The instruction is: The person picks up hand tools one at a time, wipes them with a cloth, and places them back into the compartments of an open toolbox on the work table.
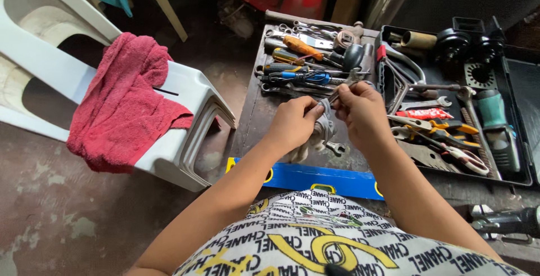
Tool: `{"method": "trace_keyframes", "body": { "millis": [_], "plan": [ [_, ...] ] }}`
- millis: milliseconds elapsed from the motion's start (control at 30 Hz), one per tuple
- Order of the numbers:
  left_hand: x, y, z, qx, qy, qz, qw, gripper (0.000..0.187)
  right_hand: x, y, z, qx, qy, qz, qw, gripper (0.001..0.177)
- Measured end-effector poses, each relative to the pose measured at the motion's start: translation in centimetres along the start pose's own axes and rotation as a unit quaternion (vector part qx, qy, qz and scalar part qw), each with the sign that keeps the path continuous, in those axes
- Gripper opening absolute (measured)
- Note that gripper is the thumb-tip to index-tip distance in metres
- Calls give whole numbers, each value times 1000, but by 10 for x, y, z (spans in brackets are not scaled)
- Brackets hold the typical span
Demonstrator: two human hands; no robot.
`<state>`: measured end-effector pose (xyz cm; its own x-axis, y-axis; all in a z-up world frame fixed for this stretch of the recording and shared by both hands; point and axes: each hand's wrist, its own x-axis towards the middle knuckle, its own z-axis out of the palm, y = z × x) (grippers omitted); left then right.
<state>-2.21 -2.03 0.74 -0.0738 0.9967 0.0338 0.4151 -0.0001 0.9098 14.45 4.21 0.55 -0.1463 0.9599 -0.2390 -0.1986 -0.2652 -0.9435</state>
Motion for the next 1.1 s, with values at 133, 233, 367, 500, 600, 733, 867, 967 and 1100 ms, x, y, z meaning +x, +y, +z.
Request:
{"method": "trace_keyframes", "body": {
  "millis": [133,233,367,500,600,733,867,967,1100],
  "plan": [
    [2,-1,-2,4,-4,-8,1000,23,6,-3,-6,50,12,44,998,13],
    [0,1,-3,-1,6,-11,1000,23,7,-4,-10,58,18,60,996,13],
    [-2,1,-3,-23,-7,-46,999,24,2,-6,-8,70,31,83,994,12],
    [0,-5,1,-70,-1,-47,996,22,-1,-13,-8,98,41,85,991,17],
    [2,-20,-2,-155,-8,-108,982,20,6,-29,-25,184,122,91,971,19],
    [3,-44,-20,-180,29,-101,978,20,12,-55,-84,86,123,0,989,17],
    [9,-54,-39,-287,23,-182,940,22,17,-78,-164,-257,143,-25,955,30],
    [15,-52,-44,-261,55,-117,957,21,31,-86,-217,-520,95,-72,846,28],
    [18,-48,-42,-265,55,-142,952,21,64,-73,-260,-710,4,-100,697,24]
  ]
}}
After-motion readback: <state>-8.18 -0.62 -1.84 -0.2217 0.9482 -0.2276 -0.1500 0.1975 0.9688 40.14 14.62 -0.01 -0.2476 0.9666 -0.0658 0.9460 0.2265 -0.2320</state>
